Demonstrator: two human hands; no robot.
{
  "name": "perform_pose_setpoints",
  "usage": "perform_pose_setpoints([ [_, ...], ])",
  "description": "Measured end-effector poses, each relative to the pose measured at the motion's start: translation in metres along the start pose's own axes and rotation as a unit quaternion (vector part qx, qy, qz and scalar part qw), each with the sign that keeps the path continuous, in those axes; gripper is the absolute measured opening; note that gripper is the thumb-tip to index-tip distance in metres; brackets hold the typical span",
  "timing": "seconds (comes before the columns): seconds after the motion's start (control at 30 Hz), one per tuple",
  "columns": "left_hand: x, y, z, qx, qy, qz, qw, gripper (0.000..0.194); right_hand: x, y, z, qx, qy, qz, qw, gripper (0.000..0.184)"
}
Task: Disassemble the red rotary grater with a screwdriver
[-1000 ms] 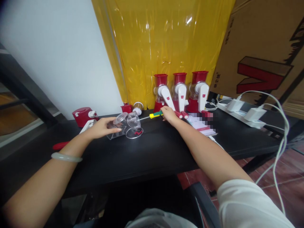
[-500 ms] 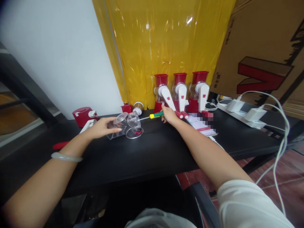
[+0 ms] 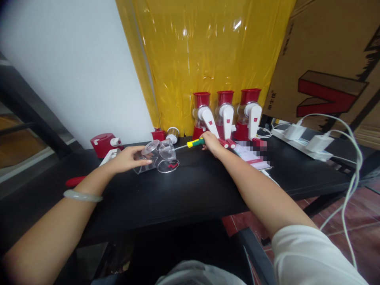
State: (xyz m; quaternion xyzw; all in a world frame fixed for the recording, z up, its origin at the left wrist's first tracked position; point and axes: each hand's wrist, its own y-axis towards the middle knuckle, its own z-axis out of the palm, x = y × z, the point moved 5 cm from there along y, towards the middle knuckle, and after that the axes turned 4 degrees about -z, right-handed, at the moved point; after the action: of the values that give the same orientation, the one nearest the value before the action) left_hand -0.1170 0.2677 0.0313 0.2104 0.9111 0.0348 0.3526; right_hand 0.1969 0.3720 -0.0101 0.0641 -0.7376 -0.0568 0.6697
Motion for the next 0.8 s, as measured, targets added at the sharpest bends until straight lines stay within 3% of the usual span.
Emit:
perform_pose_setpoints([
  [0.13, -0.0003, -0.0001, 0.0000, 0.000, 0.000, -0.011, 1.000, 0.049, -0.0012, -0.0004, 0.0002, 0.003, -0.016, 0.005, 1.000, 0.010],
  [0.33, 0.0012, 0.0004, 0.0001, 0.003, 0.001, -0.013, 1.000, 0.050, 0.0055, -0.0033, -0.0033, 0.006, -0.143, -0.025, 0.989, 0.036],
  [0.57, 0.0000, 0.0002, 0.0000, 0.001, 0.002, -0.017, 1.000, 0.053, 0.0006, 0.0011, -0.0050, -0.010, -0.163, -0.017, 0.986, 0.022],
  [0.8, 0.0022, 0.0007, -0.0002, 0.003, -0.004, -0.010, 1.000, 0.051, -0.0018, 0.0011, -0.0002, -0.002, -0.025, 0.009, 1.000, 0.007],
])
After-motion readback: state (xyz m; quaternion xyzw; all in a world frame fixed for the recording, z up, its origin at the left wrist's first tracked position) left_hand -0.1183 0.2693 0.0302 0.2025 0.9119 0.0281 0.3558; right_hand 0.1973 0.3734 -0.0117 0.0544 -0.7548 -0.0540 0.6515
